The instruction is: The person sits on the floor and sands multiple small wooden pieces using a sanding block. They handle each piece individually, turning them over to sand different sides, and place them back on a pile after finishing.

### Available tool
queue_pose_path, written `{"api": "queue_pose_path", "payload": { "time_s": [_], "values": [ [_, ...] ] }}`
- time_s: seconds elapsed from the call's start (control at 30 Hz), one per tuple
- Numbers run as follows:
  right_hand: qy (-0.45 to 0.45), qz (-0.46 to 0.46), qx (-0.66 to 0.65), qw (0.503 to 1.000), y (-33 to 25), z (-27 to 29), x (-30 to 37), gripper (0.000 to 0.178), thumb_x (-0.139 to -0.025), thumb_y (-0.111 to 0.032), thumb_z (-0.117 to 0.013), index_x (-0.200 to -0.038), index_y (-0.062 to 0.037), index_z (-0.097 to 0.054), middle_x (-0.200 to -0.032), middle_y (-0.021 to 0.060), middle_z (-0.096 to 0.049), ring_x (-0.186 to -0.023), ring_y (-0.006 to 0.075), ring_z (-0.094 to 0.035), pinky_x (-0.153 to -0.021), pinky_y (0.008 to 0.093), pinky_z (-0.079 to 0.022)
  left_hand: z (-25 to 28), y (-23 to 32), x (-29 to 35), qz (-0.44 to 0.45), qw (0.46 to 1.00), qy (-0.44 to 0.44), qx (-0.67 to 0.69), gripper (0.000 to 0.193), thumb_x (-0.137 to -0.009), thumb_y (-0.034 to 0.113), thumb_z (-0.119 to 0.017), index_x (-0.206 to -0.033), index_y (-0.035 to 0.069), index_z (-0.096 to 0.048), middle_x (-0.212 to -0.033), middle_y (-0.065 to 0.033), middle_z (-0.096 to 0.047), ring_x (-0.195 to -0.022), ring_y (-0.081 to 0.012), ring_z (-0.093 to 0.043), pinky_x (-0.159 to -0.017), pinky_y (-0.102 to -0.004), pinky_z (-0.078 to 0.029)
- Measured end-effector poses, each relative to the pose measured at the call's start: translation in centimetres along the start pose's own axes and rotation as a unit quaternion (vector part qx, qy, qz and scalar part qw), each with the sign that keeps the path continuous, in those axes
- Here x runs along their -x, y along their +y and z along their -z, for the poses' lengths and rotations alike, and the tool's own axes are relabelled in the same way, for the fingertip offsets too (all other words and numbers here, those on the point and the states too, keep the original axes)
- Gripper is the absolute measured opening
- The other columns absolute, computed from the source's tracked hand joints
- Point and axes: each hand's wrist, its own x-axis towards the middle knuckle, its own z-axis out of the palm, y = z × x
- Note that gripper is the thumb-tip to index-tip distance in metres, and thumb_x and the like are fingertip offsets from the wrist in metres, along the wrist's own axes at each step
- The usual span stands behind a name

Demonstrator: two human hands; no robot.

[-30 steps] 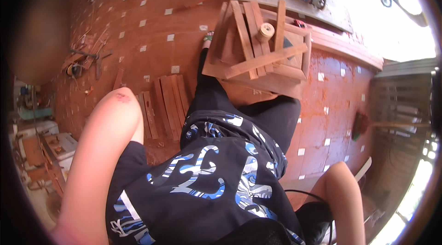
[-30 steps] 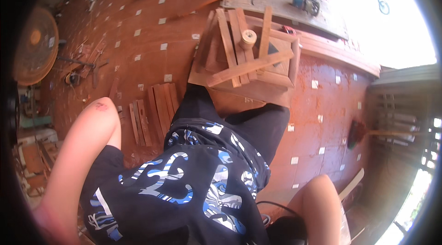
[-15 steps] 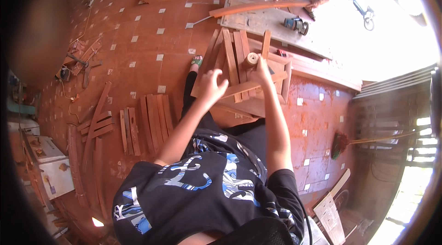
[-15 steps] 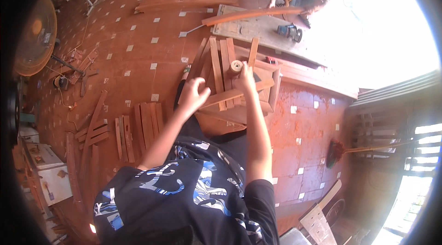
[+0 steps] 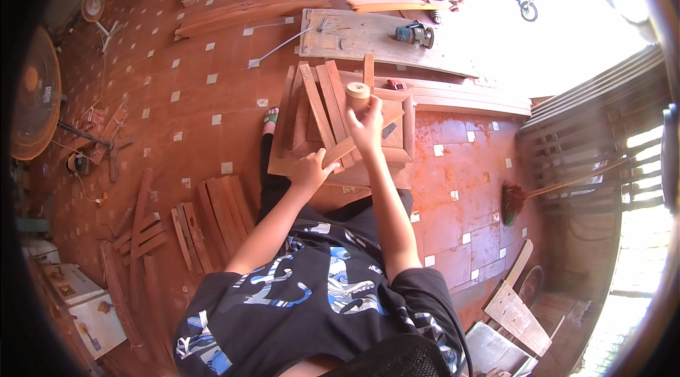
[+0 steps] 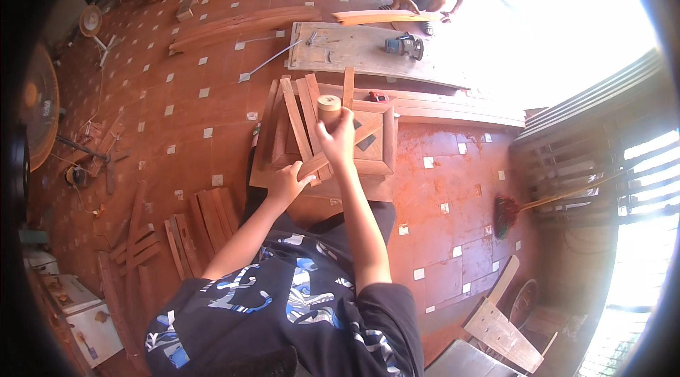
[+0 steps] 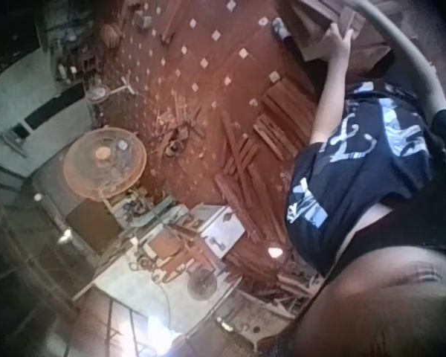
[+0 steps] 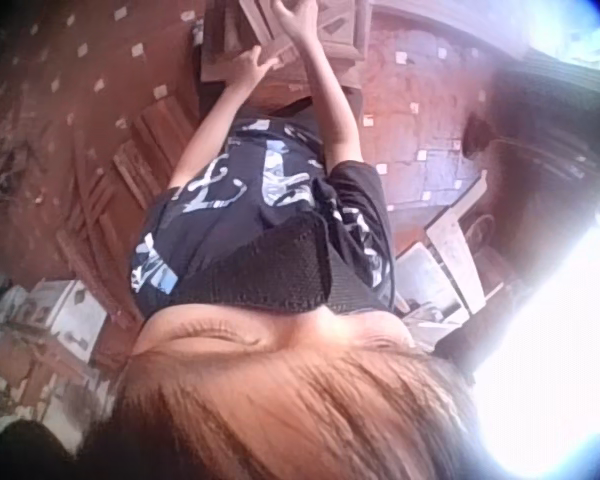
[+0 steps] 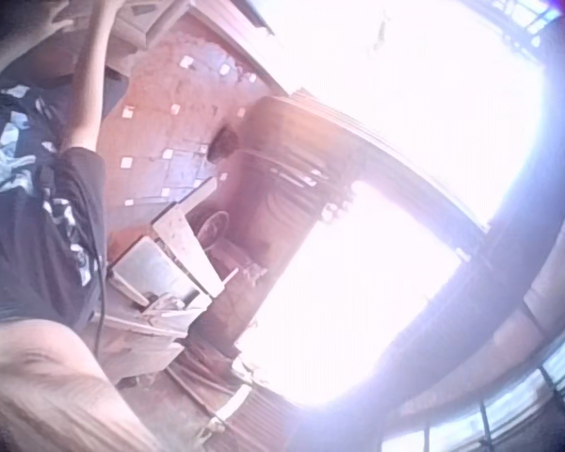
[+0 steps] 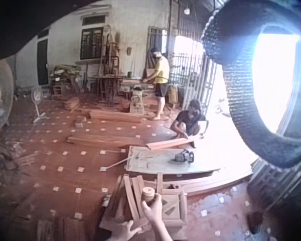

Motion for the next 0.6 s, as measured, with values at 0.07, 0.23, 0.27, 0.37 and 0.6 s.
{"api": "queue_pose_path", "payload": {
  "time_s": [0.07,0.23,0.27,0.37,0.6],
  "values": [
    [0.031,0.032,0.08,0.996,0.3,3.3,1.2,0.054,-0.087,-0.025,-0.074,-0.128,0.0039,-0.053,-0.111,0.0248,-0.066,-0.101,0.0404,-0.066,-0.088,0.0463,-0.053,0.3,0.0,0.0,-0.007,1.0,0.001,-0.022,0.06,-0.086,0.06,-0.073,-0.11,0.006,-0.066,-0.088,-0.0165,-0.074,-0.081,-0.0372,-0.073,-0.068,-0.0475,-0.058],
    [0.017,0.069,0.309,0.948,3.4,5.8,6.2,0.063,-0.087,-0.031,-0.074,-0.137,-0.0004,-0.05,-0.113,0.0221,-0.061,-0.097,0.0405,-0.067,-0.076,0.0479,-0.058,0.8,-0.2,-0.4,-0.055,0.996,0.064,-0.024,0.061,-0.082,0.067,-0.071,-0.101,0.009,-0.066,-0.08,-0.0131,-0.072,-0.071,-0.0335,-0.072,-0.057,-0.0453,-0.056],
    [0.0,0.07,0.309,0.948,3.3,5.8,7.1,0.065,-0.086,-0.031,-0.074,-0.138,-0.0015,-0.048,-0.111,0.0212,-0.061,-0.091,0.04,-0.069,-0.07,0.0474,-0.058,1.4,0.1,-0.6,-0.065,0.996,0.055,-0.027,0.061,-0.081,0.066,-0.073,-0.101,0.009,-0.067,-0.08,-0.0129,-0.072,-0.071,-0.0331,-0.072,-0.057,-0.0455,-0.056],
    [-0.077,0.095,0.301,0.946,2.5,5.0,9.0,0.069,-0.083,-0.033,-0.077,-0.139,-0.0047,-0.047,-0.111,0.0176,-0.063,-0.079,0.039,-0.071,-0.064,0.0465,-0.059,1.8,0.0,-0.8,-0.062,0.998,-0.007,-0.014,0.055,-0.078,0.057,-0.08,-0.105,0.011,-0.072,-0.087,-0.0116,-0.076,-0.077,-0.0306,-0.074,-0.063,-0.0422,-0.058],
    [-0.11,0.057,0.362,0.924,1.5,5.9,6.3,0.065,-0.085,-0.038,-0.076,-0.136,-0.0072,-0.051,-0.106,0.0179,-0.066,-0.084,0.0373,-0.073,-0.067,0.0471,-0.06,1.7,-1.6,0.7,-0.066,0.994,0.072,0.047,0.052,-0.079,0.044,-0.083,-0.113,0.008,-0.069,-0.102,-0.0123,-0.075,-0.097,-0.0335,-0.072,-0.08,-0.0447,-0.057]
  ]
}}
